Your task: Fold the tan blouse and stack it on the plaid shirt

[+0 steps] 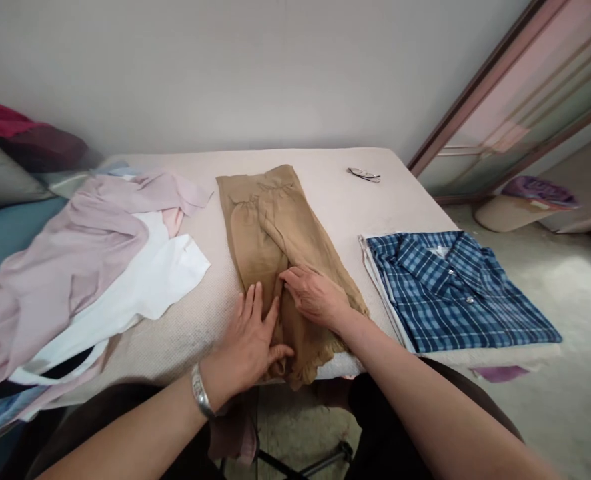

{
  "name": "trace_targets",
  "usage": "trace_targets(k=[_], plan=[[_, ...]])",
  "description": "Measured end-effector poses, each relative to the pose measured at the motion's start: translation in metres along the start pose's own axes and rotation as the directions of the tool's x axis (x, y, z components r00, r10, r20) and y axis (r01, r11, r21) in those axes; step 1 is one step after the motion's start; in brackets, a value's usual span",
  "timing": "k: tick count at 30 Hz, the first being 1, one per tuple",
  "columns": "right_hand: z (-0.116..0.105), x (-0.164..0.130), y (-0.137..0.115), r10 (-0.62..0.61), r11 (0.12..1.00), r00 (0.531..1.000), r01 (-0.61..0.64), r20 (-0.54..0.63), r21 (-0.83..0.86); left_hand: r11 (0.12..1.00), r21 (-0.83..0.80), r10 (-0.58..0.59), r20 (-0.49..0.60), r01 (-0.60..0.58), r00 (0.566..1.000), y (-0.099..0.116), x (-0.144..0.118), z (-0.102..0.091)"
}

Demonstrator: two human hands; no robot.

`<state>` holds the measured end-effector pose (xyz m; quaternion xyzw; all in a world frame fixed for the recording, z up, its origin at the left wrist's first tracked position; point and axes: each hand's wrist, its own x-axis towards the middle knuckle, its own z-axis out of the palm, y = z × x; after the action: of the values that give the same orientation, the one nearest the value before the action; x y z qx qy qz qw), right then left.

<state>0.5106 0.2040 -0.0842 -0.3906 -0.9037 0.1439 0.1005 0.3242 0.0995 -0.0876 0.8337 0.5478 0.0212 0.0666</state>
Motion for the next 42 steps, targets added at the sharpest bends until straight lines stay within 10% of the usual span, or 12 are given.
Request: trace_targets(k=[9,20,42], plan=[[0.007,0.001,-0.009,-0.009,0.996,0.999,0.005,-0.050,-0.089,0.998,-0.045,0.050,0.034,-0.048,0.998,0.025,-0.025,0.003],[0.013,0.011,-0.007,0.043,0.983,0.998,-0.051,-0.048,-0.178,0.988,0.013,0.149,0.221,-0.156,0.964,0.017,-0.018,-0.015],[0.007,0.001,-0.033,-0.039,0.968,0.999,0.034,-0.017,-0.247,0.989,-0.083,0.144,0.259,-0.127,0.955,0.014,-0.020,-0.025]])
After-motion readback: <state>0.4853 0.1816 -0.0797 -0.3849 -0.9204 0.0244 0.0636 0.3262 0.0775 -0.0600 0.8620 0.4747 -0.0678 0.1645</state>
